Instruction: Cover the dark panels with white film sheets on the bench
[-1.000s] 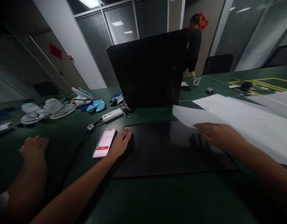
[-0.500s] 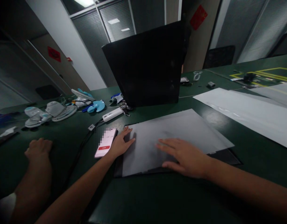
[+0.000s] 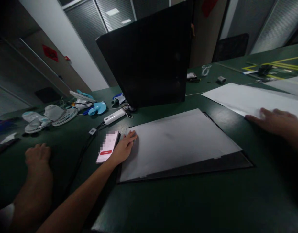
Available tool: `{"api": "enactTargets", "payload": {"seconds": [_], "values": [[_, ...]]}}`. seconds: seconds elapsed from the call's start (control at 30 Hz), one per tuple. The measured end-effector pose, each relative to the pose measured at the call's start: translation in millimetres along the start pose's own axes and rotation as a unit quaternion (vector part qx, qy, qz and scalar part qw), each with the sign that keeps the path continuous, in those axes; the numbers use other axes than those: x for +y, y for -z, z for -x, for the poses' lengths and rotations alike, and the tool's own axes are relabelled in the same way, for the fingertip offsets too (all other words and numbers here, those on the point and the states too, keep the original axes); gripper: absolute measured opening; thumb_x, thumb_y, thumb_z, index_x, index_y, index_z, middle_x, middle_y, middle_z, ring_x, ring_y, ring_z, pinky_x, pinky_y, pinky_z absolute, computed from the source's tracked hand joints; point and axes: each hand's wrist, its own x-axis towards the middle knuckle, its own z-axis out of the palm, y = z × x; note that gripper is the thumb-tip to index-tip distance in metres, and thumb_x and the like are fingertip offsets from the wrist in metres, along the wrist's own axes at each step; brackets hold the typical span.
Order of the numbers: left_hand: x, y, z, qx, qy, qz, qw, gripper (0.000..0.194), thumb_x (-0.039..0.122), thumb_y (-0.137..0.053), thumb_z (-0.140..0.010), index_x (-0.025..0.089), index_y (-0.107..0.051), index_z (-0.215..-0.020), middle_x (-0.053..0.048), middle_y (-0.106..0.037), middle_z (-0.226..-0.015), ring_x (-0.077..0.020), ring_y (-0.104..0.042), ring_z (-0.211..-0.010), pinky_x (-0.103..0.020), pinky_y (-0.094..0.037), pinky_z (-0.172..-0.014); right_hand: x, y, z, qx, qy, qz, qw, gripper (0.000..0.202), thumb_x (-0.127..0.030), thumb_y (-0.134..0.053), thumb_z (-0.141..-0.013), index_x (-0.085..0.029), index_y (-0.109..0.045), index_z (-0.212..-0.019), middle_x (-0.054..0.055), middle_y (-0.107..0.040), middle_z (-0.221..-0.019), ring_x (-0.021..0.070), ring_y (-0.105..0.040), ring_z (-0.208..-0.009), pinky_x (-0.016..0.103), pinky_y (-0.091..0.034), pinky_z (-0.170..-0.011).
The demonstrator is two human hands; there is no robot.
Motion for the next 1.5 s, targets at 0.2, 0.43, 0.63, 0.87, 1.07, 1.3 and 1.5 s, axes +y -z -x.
{"api": "enactTargets", "payload": {"seconds": [0.2, 0.43, 0.63, 0.87, 1.07, 1.3, 1.5], "values": [[1.6, 5.4, 2.1, -0.017, -0.006, -0.019, 1.0, 0.054, 0.013, -0.031, -0.101, 0.019, -0.058, -0.146, -0.007, -0.038, -0.168, -0.0229, -0.022, -0.16, -0.059, -0.01, -0.131, -27.6, 24.3, 24.1, -0.025, 0.019, -0.003, 0.999, 0.108, -0.096, -0.017, -0.08, -0.027, -0.034, -0.162, 0.025, -0.04, -0.152, 0.0444, -0.043, -0.128, 0.057, -0.038, -0.086], [0.8, 8.3, 4.6, -0.023, -0.022, -0.043, 0.999, 0.055, 0.013, -0.03, -0.1, 0.016, -0.054, -0.149, -0.008, -0.037, -0.168, -0.0215, -0.025, -0.16, -0.051, -0.015, -0.133, -43.3, 48.6, 57.4, 0.041, -0.032, 0.03, 0.998, 0.104, -0.086, 0.001, -0.086, -0.017, -0.054, -0.142, 0.025, -0.058, -0.115, 0.0333, -0.055, -0.098, 0.048, -0.037, -0.076], [0.0, 8.6, 6.7, -0.01, -0.013, -0.069, 0.998, 0.07, 0.003, -0.034, -0.09, 0.024, -0.049, -0.156, -0.004, -0.033, -0.17, -0.0237, -0.022, -0.16, -0.054, -0.018, -0.132, -42.9, 48.3, 59.4, 0.058, -0.061, 0.004, 0.996, 0.109, -0.089, 0.002, -0.083, -0.016, -0.051, -0.145, 0.028, -0.057, -0.116, 0.0356, -0.056, -0.101, 0.048, -0.037, -0.076], [17.7, 7.8, 9.8, -0.021, -0.037, -0.065, 0.997, 0.059, 0.012, -0.029, -0.102, 0.027, -0.053, -0.153, -0.004, -0.038, -0.168, -0.0216, -0.025, -0.16, -0.052, -0.019, -0.132, -45.4, 54.4, 62.5, 0.054, -0.08, -0.007, 0.995, 0.108, -0.088, 0.001, -0.085, -0.014, -0.048, -0.147, 0.029, -0.056, -0.119, 0.036, -0.056, -0.106, 0.049, -0.04, -0.081], [26.4, 5.2, 10.6, -0.019, -0.021, -0.088, 0.996, 0.053, 0.023, -0.031, -0.107, 0.027, -0.05, -0.156, -0.007, -0.033, -0.17, -0.0264, -0.026, -0.16, -0.054, -0.021, -0.131, -66.3, 72.8, 89.0, 0.139, -0.04, -0.037, 0.989, 0.105, -0.084, 0.0, -0.09, -0.011, -0.046, -0.149, 0.03, -0.057, -0.117, 0.0349, -0.057, -0.107, 0.05, -0.04, -0.085], [24.9, 6.3, 10.3, -0.018, -0.022, -0.063, 0.998, 0.053, 0.021, -0.032, -0.105, 0.027, -0.053, -0.154, -0.006, -0.035, -0.169, -0.0246, -0.023, -0.161, -0.054, -0.018, -0.131, -112.2, 94.2, 137.8, 0.233, 0.045, -0.075, 0.969, 0.095, -0.08, -0.008, -0.095, -0.011, -0.043, -0.151, 0.023, -0.064, -0.111, 0.0333, -0.063, -0.094, 0.045, -0.047, -0.08], [20.7, 1.9, 9.1, 0.007, -0.008, -0.006, 1.0, 0.05, 0.025, -0.032, -0.106, 0.023, -0.054, -0.151, -0.006, -0.04, -0.167, -0.0225, -0.026, -0.16, -0.052, -0.016, -0.132, -156.8, 100.9, 192.9, 0.237, 0.324, -0.095, 0.911, 0.076, -0.068, -0.03, -0.099, -0.015, -0.048, -0.15, 0.018, -0.055, -0.144, 0.0336, -0.062, -0.119, 0.049, -0.053, -0.096]]}}
